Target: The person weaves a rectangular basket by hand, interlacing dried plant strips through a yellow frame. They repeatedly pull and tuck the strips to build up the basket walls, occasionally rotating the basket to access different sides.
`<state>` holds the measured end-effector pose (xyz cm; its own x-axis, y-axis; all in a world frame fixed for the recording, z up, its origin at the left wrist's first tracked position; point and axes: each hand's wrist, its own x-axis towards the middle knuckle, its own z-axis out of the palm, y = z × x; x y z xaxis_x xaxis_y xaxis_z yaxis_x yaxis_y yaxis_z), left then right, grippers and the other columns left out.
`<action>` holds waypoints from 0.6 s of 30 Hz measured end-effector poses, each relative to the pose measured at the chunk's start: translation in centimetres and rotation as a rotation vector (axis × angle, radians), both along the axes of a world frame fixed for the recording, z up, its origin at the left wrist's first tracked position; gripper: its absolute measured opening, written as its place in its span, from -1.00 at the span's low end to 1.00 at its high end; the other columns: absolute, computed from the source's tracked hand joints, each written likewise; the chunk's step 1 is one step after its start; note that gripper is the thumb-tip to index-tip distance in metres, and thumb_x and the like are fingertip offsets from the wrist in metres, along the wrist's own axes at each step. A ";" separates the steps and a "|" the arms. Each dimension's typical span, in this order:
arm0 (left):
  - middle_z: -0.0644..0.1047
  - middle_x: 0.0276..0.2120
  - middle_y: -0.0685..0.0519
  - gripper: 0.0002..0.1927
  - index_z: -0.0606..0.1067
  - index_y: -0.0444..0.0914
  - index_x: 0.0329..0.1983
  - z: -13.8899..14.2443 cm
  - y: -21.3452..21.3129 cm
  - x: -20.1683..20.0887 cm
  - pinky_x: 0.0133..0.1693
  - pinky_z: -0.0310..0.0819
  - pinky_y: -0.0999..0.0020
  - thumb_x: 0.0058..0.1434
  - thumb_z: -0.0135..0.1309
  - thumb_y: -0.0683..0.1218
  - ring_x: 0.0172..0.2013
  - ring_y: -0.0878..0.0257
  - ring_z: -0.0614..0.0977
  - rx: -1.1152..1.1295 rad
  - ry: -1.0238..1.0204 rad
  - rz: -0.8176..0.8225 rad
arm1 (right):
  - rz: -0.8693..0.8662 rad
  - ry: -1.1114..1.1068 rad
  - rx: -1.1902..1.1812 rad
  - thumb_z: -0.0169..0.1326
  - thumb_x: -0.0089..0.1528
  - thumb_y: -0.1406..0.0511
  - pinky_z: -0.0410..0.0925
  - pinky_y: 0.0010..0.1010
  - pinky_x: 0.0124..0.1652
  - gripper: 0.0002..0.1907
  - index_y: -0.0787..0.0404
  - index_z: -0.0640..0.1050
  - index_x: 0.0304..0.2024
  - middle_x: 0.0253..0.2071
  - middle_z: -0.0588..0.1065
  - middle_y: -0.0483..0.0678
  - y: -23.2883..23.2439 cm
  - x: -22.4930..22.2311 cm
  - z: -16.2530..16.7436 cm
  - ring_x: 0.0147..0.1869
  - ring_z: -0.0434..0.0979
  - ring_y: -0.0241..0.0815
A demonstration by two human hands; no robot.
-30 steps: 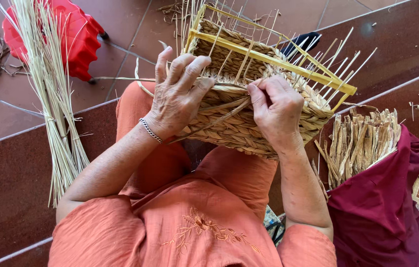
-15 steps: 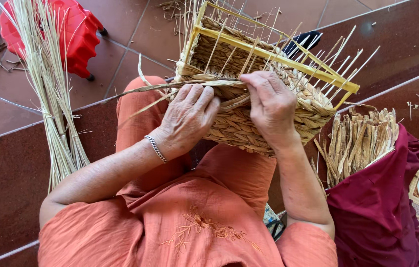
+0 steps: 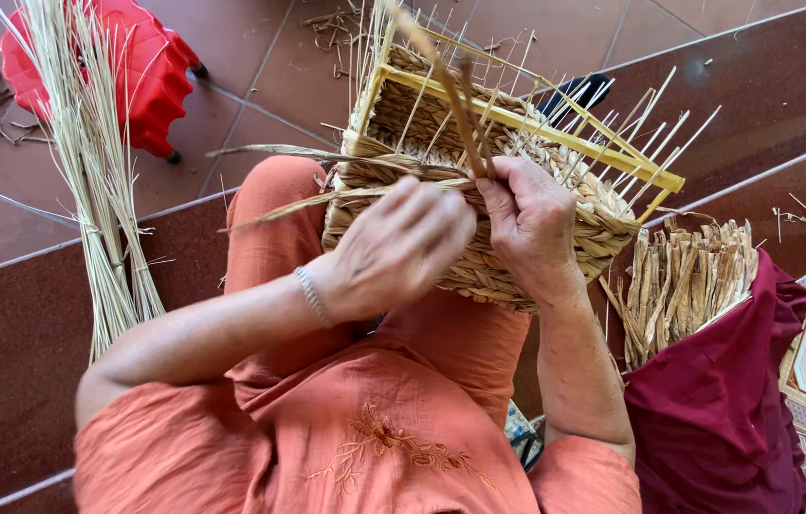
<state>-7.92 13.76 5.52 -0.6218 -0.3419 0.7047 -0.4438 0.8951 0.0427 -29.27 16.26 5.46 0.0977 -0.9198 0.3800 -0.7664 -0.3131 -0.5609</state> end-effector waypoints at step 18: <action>0.63 -0.03 -0.02 -0.86 0.48 -0.26 -0.08 -4.0 -0.6 -0.4 -0.02 0.62 0.25 0.35 0.19 -0.18 -0.06 0.12 0.68 0.501 0.336 -0.289 | -0.073 -0.013 -0.022 0.31 0.23 0.41 0.46 -0.35 -0.23 -0.83 0.20 0.64 -0.13 -0.25 0.58 -0.04 -1.1 1.5 0.2 -0.23 0.61 -0.20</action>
<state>-8.31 13.15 1.55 -0.5122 -0.5305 0.6754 -0.0789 0.8122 0.5781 -27.73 15.17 5.69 0.0256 -0.9156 0.4013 -0.7803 -0.2692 -0.5645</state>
